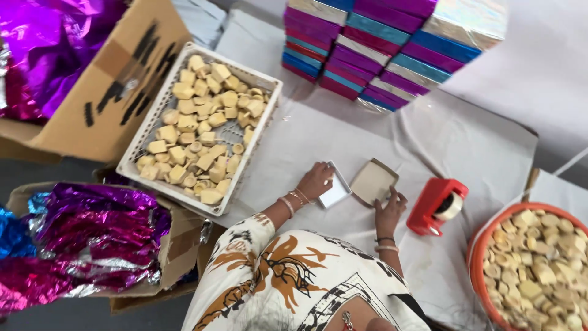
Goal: The person wraps small boxes with metallic foil, secures them with tape, and stacks them. They then open a new box, place wooden pieces inside, and prepare to wrap it with foil.
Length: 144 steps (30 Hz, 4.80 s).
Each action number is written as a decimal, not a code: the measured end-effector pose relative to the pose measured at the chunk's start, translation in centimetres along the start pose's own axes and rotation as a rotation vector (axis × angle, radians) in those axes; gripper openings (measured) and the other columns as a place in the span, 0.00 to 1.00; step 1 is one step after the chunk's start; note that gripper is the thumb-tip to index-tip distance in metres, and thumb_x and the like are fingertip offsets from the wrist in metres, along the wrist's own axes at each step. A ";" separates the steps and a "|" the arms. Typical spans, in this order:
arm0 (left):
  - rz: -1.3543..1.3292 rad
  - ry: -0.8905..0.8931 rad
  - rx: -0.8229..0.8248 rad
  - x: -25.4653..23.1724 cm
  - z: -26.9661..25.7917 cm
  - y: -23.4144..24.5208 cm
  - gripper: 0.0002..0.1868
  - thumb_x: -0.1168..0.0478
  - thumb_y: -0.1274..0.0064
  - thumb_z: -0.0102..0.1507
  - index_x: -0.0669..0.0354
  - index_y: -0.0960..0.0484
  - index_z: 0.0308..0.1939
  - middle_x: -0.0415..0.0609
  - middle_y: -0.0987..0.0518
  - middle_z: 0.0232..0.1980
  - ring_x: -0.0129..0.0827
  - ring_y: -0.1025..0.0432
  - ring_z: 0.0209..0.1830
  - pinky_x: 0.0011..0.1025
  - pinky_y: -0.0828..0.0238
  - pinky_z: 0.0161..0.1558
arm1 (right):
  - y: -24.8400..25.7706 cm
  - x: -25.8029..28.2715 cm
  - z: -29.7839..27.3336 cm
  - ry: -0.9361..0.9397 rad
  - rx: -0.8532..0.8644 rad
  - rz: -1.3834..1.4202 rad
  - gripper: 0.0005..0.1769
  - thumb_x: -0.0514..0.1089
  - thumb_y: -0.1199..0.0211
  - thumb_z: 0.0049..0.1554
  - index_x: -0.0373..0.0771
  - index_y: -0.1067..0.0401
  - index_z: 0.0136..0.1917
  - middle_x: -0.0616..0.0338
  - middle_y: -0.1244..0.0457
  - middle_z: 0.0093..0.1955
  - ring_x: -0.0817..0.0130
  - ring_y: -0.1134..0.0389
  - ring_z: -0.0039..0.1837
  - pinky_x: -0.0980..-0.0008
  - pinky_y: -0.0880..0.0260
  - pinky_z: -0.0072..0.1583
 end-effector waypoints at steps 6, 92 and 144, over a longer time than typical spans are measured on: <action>0.200 0.069 -0.676 8.1 -2.6 14.7 0.24 0.68 0.41 0.59 0.66 0.28 0.59 0.62 0.28 0.56 0.56 0.33 0.57 0.46 0.30 0.59 | -1.5 3.5 -0.3 0.288 -0.005 -0.245 0.31 0.42 0.31 0.54 0.52 0.31 0.71 0.51 0.43 0.69 0.48 0.43 0.70 0.48 0.44 0.68; 0.380 -0.027 -0.135 7.3 2.4 -4.9 0.15 0.62 0.42 0.61 0.56 0.22 0.52 0.51 0.23 0.48 0.47 0.34 0.54 0.39 0.27 0.54 | -4.8 4.7 0.2 0.318 0.207 -0.057 0.17 0.55 0.33 0.57 0.49 0.24 0.56 0.60 0.36 0.59 0.57 0.37 0.64 0.49 0.48 0.70; -0.048 0.014 -0.238 5.8 -1.9 17.4 0.11 0.74 0.47 0.60 0.59 0.21 0.45 0.53 0.25 0.48 0.49 0.28 0.52 0.40 0.26 0.52 | -6.9 7.4 1.1 0.192 0.159 -0.150 0.41 0.59 0.29 0.51 0.54 0.36 0.75 0.54 0.35 0.56 0.49 0.38 0.61 0.46 0.42 0.63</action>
Point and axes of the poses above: each hand's wrist, its own z-axis towards the middle knuckle, its own y-axis out of the back of the hand, x = y × z, the point moved 7 cm from there along z, towards the middle knuckle
